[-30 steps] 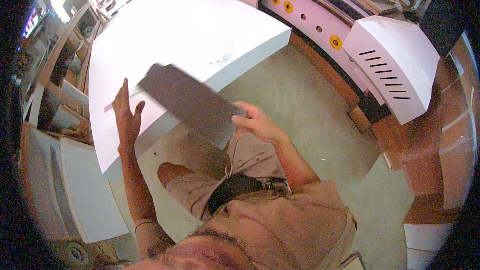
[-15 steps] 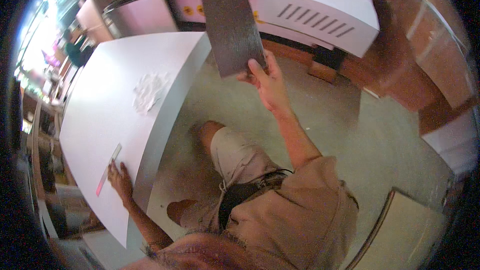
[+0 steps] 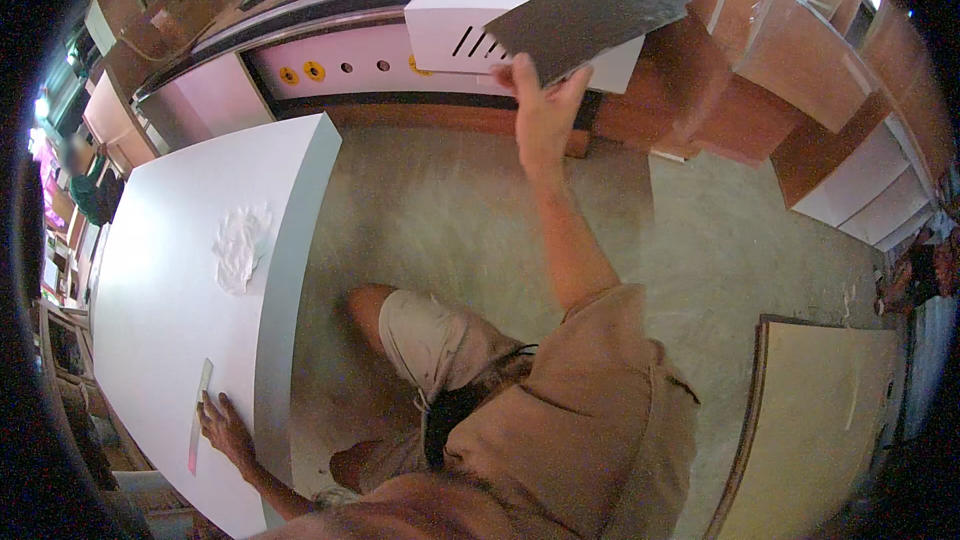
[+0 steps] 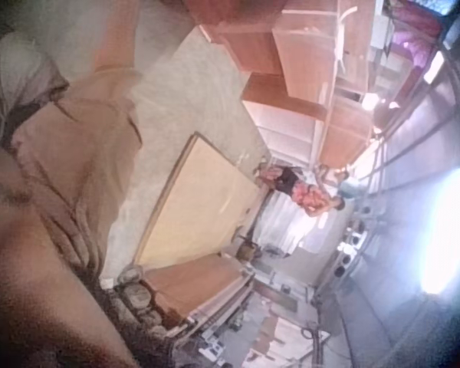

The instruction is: The person kneels on the floor and uses a metal ruler and a pencil to measure and mark a white board. They wipe the board with a cloth, then repeatedly align the ruler and draw lines or marks on the surface.

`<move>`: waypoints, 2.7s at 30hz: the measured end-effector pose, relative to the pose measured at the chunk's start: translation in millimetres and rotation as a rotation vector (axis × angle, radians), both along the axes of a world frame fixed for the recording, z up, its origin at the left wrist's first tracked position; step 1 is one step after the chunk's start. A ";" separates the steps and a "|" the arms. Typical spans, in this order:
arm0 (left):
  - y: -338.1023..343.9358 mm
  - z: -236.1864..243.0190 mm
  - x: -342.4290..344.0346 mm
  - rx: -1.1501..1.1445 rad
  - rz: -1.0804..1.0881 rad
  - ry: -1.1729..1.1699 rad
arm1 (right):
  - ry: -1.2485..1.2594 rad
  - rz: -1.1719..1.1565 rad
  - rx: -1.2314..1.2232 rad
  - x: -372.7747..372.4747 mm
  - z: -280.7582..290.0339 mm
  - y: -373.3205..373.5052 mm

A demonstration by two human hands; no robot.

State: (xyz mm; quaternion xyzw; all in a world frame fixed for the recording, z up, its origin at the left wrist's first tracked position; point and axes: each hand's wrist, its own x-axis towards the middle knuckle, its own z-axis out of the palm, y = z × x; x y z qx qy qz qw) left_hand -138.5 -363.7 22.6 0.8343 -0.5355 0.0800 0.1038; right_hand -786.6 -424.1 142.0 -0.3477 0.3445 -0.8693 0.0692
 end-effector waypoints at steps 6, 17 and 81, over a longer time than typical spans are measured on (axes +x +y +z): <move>2.4 5.4 -3.9 0.012 -0.023 0.025 | -0.025 0.119 0.090 -70.5 35.0 -55.9; 8.8 -6.8 5.9 -0.090 -0.037 0.088 | -0.153 0.536 0.536 -171.2 32.2 -164.9; -15.2 -76.8 -150.3 -1.091 0.525 -0.025 | 1.815 1.034 -0.363 671.2 -125.1 -154.2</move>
